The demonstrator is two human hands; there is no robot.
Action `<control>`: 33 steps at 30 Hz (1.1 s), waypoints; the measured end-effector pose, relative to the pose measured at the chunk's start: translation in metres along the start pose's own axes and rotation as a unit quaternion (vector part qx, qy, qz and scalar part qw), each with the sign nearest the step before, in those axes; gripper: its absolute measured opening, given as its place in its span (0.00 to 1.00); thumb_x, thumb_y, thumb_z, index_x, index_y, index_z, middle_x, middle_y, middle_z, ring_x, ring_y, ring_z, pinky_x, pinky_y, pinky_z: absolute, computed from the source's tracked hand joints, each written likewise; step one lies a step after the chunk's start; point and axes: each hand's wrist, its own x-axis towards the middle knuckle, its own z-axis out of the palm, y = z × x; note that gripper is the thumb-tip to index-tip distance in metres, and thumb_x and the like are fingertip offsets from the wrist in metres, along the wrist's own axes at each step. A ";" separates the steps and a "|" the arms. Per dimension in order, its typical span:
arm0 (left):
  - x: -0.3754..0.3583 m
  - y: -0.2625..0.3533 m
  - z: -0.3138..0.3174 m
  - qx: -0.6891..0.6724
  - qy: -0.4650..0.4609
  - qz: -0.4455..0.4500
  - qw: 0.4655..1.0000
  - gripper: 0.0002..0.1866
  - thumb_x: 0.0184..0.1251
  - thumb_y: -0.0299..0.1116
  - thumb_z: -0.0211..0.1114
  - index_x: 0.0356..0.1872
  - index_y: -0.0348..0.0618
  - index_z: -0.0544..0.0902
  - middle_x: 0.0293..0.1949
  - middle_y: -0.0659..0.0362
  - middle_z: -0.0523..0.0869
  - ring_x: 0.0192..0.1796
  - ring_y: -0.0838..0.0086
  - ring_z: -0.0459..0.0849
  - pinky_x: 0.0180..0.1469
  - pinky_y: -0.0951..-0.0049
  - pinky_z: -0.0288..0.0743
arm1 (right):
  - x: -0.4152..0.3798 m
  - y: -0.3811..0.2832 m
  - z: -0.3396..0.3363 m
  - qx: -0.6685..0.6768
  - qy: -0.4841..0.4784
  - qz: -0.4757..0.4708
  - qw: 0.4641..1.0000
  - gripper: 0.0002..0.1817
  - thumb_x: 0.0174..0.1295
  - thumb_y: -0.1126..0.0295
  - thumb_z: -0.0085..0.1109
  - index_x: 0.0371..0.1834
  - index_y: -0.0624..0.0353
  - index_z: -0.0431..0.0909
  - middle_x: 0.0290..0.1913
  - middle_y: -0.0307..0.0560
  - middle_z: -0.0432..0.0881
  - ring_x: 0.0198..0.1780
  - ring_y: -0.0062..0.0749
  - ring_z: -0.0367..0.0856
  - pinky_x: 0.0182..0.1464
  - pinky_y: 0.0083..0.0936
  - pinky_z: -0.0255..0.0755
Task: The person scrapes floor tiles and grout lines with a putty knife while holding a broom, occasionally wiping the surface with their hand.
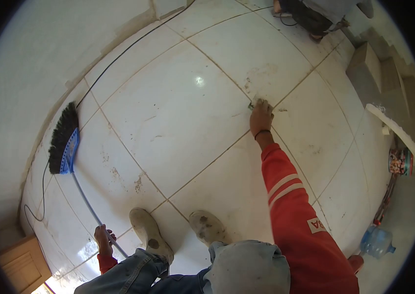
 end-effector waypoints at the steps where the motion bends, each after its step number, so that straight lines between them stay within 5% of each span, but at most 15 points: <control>1: 0.010 0.001 0.001 0.002 -0.009 0.004 1.000 0.14 0.77 0.48 0.65 0.49 0.52 0.77 0.33 0.57 0.80 0.26 0.68 0.81 0.26 0.64 0.79 | -0.015 0.003 0.019 -0.049 0.055 -0.040 0.996 0.31 0.72 0.72 0.53 0.79 0.69 0.67 0.74 0.64 0.73 0.74 0.59 0.73 0.67 0.53 0.78; 4: 0.049 -0.004 0.011 -0.007 0.040 -0.021 0.999 0.16 0.77 0.49 0.66 0.53 0.52 0.77 0.35 0.55 0.81 0.26 0.66 0.82 0.28 0.63 0.79 | -0.119 -0.024 0.039 -0.067 0.101 -0.201 0.972 0.33 0.74 0.70 0.51 0.80 0.73 0.64 0.77 0.71 0.70 0.78 0.63 0.71 0.70 0.55 0.75; 6: 0.071 -0.008 0.015 -0.013 0.045 -0.011 0.999 0.17 0.76 0.49 0.67 0.53 0.51 0.78 0.36 0.55 0.82 0.25 0.66 0.81 0.27 0.64 0.79 | -0.190 -0.041 0.005 -0.028 -0.019 -0.299 0.954 0.33 0.74 0.70 0.50 0.82 0.72 0.63 0.81 0.73 0.65 0.82 0.66 0.66 0.75 0.54 0.70; 9: 0.109 -0.003 0.014 -0.028 0.041 0.020 0.999 0.18 0.76 0.49 0.67 0.53 0.49 0.78 0.34 0.55 0.82 0.23 0.67 0.80 0.25 0.65 0.77 | -0.156 -0.012 0.016 -0.012 0.048 -0.256 0.965 0.32 0.74 0.71 0.50 0.81 0.71 0.64 0.79 0.71 0.68 0.80 0.64 0.68 0.72 0.54 0.73; 13: 0.160 0.024 0.022 -0.048 0.051 0.060 0.996 0.19 0.75 0.49 0.66 0.52 0.45 0.79 0.25 0.56 0.78 0.19 0.68 0.76 0.21 0.66 0.71 | -0.096 0.026 -0.003 0.024 0.008 0.037 0.999 0.33 0.72 0.75 0.50 0.82 0.69 0.63 0.76 0.68 0.71 0.76 0.65 0.70 0.73 0.59 0.69; 15: 0.167 0.048 0.032 -0.070 0.055 0.079 0.993 0.22 0.73 0.49 0.68 0.52 0.40 0.79 0.19 0.58 0.77 0.17 0.68 0.77 0.20 0.66 0.70 | -0.152 0.001 0.011 -0.077 0.020 -0.111 0.991 0.34 0.73 0.74 0.49 0.84 0.70 0.61 0.80 0.71 0.67 0.79 0.68 0.67 0.75 0.57 0.69; 18: 0.180 0.061 0.044 0.178 0.255 0.153 0.938 0.26 0.74 0.54 0.69 0.54 0.38 0.84 0.15 0.57 0.82 0.16 0.69 0.81 0.18 0.62 0.70 | -0.262 -0.049 -0.006 0.055 -0.068 -0.281 0.956 0.34 0.71 0.75 0.50 0.83 0.69 0.63 0.80 0.72 0.67 0.79 0.69 0.68 0.79 0.56 0.66; 20: 0.186 0.068 0.043 0.152 0.235 0.155 0.947 0.25 0.76 0.54 0.68 0.54 0.39 0.84 0.15 0.57 0.81 0.15 0.68 0.80 0.18 0.61 0.70 | -0.279 -0.078 -0.037 0.088 -0.119 -0.332 0.932 0.34 0.70 0.77 0.51 0.81 0.68 0.66 0.79 0.70 0.70 0.78 0.67 0.69 0.79 0.54 0.66; 22: 0.177 0.073 0.047 0.125 0.227 0.147 0.954 0.24 0.77 0.54 0.67 0.54 0.40 0.84 0.14 0.56 0.81 0.13 0.66 0.80 0.17 0.60 0.70 | -0.276 -0.081 -0.054 0.203 -0.205 -0.286 0.914 0.34 0.65 0.83 0.50 0.78 0.64 0.72 0.76 0.64 0.74 0.76 0.61 0.72 0.79 0.50 0.68; 23: 0.179 0.078 0.046 0.117 0.205 0.164 0.958 0.23 0.79 0.53 0.66 0.53 0.41 0.84 0.14 0.55 0.81 0.13 0.66 0.80 0.17 0.60 0.70 | -0.265 -0.081 -0.056 0.230 -0.166 -0.228 0.931 0.34 0.62 0.85 0.49 0.75 0.62 0.76 0.71 0.61 0.81 0.72 0.60 0.76 0.78 0.47 0.70; 28: 0.175 0.079 0.032 0.109 0.167 0.245 0.949 0.19 0.81 0.48 0.66 0.43 0.39 0.80 0.14 0.55 0.79 0.12 0.70 0.76 0.16 0.63 0.66 | -0.191 -0.073 -0.083 0.124 -0.002 -0.205 0.971 0.29 0.62 0.85 0.56 0.69 0.61 0.80 0.61 0.61 0.86 0.62 0.62 0.81 0.68 0.52 0.75; 33: 0.164 0.085 0.025 -0.005 0.093 0.226 0.970 0.17 0.81 0.43 0.67 0.39 0.37 0.79 0.12 0.58 0.75 0.11 0.73 0.73 0.14 0.65 0.61 | -0.213 -0.038 -0.063 0.047 -0.082 -0.118 0.989 0.27 0.63 0.83 0.59 0.68 0.63 0.80 0.60 0.62 0.87 0.63 0.63 0.82 0.68 0.50 0.75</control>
